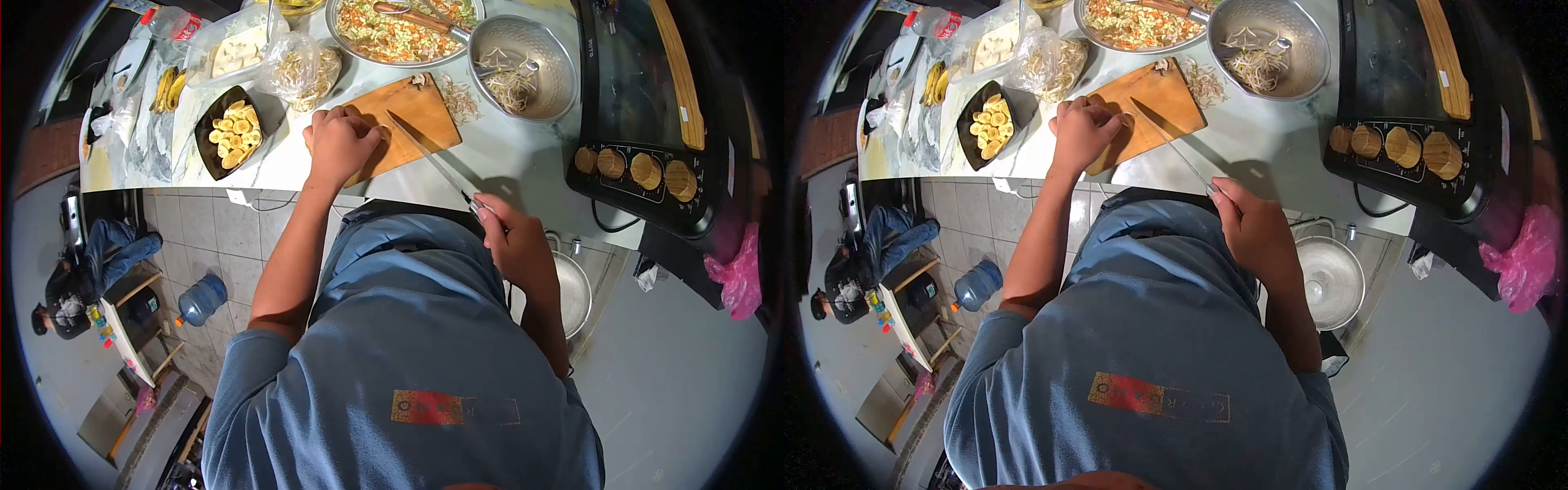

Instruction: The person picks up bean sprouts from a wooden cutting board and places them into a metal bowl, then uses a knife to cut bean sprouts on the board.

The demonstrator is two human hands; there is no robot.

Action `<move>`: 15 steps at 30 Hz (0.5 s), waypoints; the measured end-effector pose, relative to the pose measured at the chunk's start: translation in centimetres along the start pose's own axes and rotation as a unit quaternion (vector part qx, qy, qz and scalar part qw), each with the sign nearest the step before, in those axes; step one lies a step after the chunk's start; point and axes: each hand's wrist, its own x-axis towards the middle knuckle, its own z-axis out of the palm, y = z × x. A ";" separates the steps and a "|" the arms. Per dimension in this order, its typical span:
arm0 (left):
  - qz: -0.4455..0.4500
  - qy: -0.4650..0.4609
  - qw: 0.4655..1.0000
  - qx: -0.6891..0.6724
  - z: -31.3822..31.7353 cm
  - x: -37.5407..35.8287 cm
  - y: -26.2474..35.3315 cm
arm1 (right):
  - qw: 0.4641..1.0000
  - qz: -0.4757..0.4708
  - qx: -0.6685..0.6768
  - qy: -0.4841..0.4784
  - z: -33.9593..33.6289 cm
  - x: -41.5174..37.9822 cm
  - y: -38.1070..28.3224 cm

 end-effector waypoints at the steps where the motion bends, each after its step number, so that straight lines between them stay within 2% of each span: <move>1: -0.007 0.002 1.000 -0.002 0.0 0.1 -0.1 | 1.000 0.001 0.000 0.002 0.1 -0.2 0.0; 6: 0.002 0.010 1.000 -0.012 0.1 0.2 -0.4 | 0.999 -0.033 0.018 0.026 1.3 -0.7 0.5; 15: -0.004 0.003 1.000 -0.001 0.5 0.1 -0.3 | 1.000 -0.005 0.008 0.024 2.4 -1.6 -0.3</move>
